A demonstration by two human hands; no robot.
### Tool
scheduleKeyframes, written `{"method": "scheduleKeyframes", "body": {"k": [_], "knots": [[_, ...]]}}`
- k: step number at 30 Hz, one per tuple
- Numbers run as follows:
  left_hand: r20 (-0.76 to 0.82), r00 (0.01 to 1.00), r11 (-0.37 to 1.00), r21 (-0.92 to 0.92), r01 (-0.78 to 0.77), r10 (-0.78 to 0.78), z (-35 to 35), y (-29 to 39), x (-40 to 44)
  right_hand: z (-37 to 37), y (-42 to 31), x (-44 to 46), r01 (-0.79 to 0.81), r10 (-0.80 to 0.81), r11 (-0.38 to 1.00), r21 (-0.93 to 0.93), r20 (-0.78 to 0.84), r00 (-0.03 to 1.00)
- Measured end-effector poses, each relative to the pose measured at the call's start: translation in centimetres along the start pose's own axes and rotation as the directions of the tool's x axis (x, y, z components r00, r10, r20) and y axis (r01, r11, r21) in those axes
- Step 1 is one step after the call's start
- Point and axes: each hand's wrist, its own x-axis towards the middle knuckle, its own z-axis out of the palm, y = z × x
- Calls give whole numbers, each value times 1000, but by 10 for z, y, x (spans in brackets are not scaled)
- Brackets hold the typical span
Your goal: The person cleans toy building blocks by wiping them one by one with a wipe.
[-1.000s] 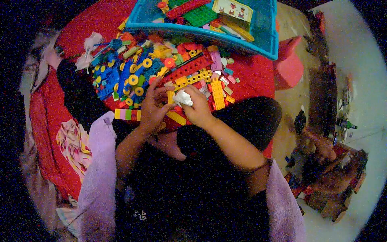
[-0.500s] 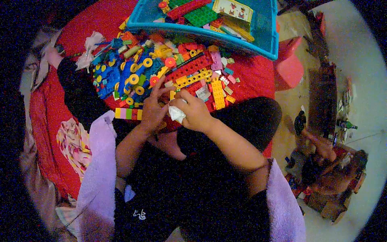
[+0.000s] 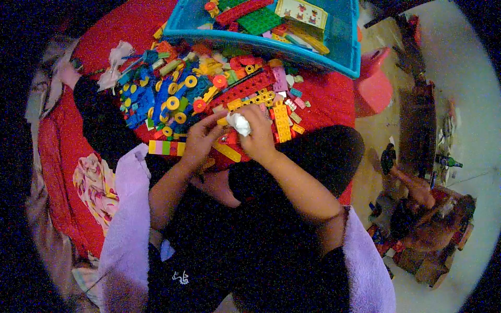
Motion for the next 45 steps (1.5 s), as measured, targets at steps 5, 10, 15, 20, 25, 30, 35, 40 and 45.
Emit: {"method": "scheduleKeyframes", "body": {"k": [5, 10, 15, 20, 25, 30, 35, 40, 45], "knots": [[-29, 975, 894, -405, 190, -220, -3, -11, 5, 1, 18, -5, -92, 99, 989, -118, 51, 994], [10, 980, 919, -345, 189, -198, 1, -7, 5, 0, 3, 1, 21, -20, 998, -56, 14, 1000], [-70, 992, 964, -250, 89, -109, -1, 23, 5, 4, 30, -3, -185, 184, 979, -83, -18, 983], [-144, 975, 939, -277, -205, 170, -9, 81, 54, 6, 29, -1, -195, 198, 980, 49, -48, 979], [-127, 897, 890, -128, -437, 422, -10, 124, 94, 2, 34, -2, -257, 269, 959, 118, -100, 958], [-77, 931, 738, 634, -231, 358, -24, 80, 64, -2, 23, 3, -181, 218, 958, 221, -153, 964], [88, 862, 132, 975, -176, 498, -19, 35, 34, -3, 16, 3, -167, 175, 982, 85, -94, 980], [-65, 903, 556, 806, -202, 424, -23, 46, 30, -2, 22, 4, -220, 247, 964, 149, -194, 949], [-49, 963, 809, -556, 194, -264, 3, 54, -6, -13, 7, 7, -51, 118, 980, 190, -365, 923]]}}
